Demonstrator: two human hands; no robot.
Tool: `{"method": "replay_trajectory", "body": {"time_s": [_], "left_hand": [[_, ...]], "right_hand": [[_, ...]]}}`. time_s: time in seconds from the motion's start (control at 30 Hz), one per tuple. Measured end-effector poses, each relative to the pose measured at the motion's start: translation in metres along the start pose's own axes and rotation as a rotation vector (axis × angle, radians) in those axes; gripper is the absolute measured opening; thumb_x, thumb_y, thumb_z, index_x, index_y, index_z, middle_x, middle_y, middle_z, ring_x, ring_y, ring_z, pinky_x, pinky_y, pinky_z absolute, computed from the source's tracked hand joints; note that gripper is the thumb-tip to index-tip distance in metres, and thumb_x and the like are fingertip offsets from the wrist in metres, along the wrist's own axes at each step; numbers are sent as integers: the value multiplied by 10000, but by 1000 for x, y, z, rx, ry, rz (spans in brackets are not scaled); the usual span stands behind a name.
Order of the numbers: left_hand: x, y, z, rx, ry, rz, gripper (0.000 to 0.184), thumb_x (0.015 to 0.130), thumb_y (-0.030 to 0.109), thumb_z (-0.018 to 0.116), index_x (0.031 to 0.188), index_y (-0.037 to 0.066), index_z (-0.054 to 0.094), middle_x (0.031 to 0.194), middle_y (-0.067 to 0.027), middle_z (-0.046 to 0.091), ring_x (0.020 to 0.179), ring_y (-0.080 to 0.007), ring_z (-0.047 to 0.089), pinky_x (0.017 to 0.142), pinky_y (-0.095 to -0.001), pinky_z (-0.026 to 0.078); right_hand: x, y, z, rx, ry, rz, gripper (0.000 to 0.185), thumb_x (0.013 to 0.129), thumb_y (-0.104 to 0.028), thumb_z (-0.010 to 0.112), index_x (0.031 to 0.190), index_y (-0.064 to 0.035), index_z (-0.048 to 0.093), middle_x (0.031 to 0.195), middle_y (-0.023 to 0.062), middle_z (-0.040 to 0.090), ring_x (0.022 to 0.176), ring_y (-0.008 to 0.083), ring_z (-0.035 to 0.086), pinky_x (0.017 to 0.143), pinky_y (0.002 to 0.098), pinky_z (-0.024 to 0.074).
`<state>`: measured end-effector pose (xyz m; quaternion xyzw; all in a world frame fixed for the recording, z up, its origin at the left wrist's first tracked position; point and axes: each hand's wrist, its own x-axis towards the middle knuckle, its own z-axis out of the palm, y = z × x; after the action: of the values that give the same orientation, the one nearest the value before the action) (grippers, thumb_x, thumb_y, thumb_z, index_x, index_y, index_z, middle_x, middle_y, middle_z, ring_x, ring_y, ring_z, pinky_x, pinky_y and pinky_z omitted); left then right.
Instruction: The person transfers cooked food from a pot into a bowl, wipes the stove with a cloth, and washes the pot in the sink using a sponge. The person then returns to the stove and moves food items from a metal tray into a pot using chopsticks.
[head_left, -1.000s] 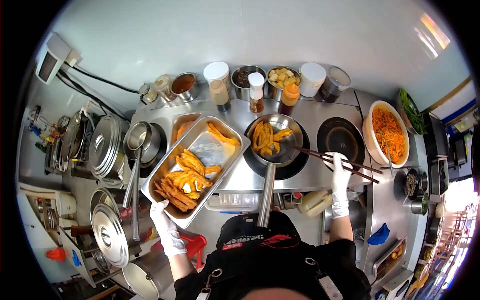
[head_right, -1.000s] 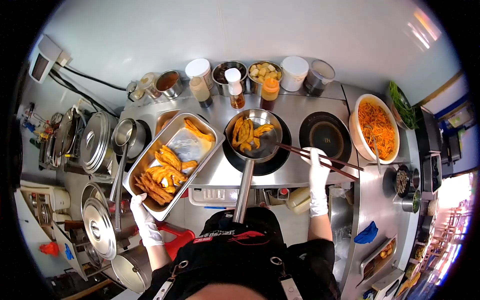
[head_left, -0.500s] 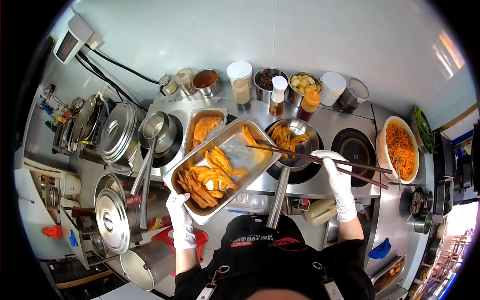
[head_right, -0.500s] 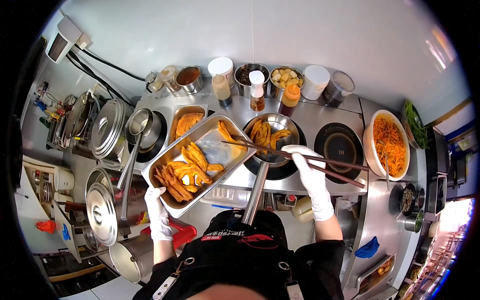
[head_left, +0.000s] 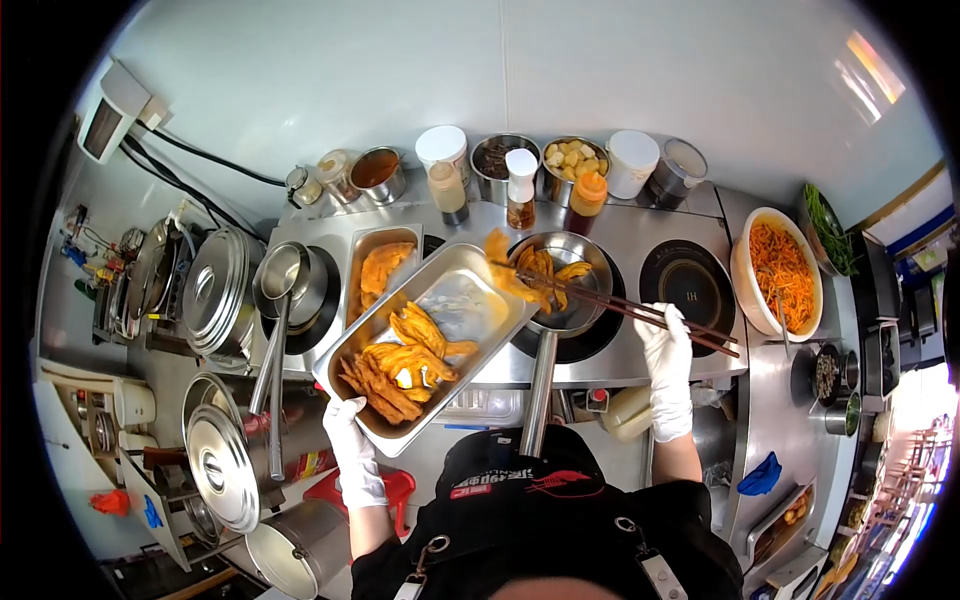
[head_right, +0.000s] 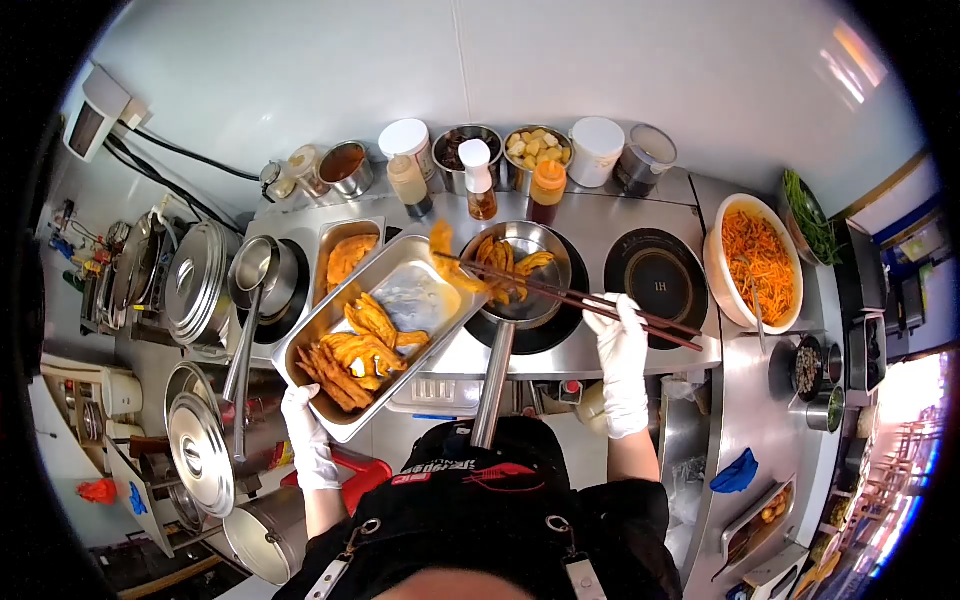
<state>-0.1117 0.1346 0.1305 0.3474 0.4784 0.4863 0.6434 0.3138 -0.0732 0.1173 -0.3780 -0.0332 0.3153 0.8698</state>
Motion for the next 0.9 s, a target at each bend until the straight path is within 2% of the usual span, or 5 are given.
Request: {"method": "replay_trajectory", "body": {"time_s": [0.1, 0.33, 0.67, 0.83, 0.9], "left_hand": [[10, -9, -14, 18, 1, 9, 329, 686, 10, 626, 1009, -53, 616, 989, -131, 662, 850, -235, 648, 847, -341, 521], [5, -2, -5, -29, 19, 13, 281, 687, -18, 606, 966, -50, 623, 983, -122, 660, 853, -209, 637, 870, -316, 499], [-1, 2, 4, -51, -4, 9, 301, 690, -16, 611, 988, -57, 614, 980, -129, 661, 854, -214, 640, 860, -324, 505], [-8, 4, 12, -38, 14, 22, 347, 690, -1, 607, 1030, -67, 630, 980, -109, 664, 853, -202, 634, 857, -308, 494], [-9, 6, 14, -21, 5, 19, 343, 691, -7, 601, 1027, -69, 635, 978, -111, 668, 847, -196, 635, 845, -295, 490]], "right_hand": [[-2, -30, -18, -20, 40, -87, 182, 952, -200, 565, 959, -25, 612, 957, 161, 666, 909, 286, 672, 793, 404, 589], [-17, -38, -15, -517, 241, -302, 174, 959, -154, 564, 989, 10, 610, 958, 150, 654, 855, 236, 670, 733, 362, 596], [-38, -32, 24, -1154, -42, -660, 105, 899, -36, 620, 957, 45, 650, 918, 88, 672, 816, 163, 634, 739, 288, 507], [-72, -61, 73, -805, 48, -570, 171, 926, -38, 507, 967, 50, 648, 991, 155, 669, 892, 219, 652, 837, 330, 524], [-68, -61, 65, -561, -86, -469, 217, 971, -128, 497, 1005, 54, 611, 1016, 203, 652, 904, 273, 664, 827, 382, 563]]}}
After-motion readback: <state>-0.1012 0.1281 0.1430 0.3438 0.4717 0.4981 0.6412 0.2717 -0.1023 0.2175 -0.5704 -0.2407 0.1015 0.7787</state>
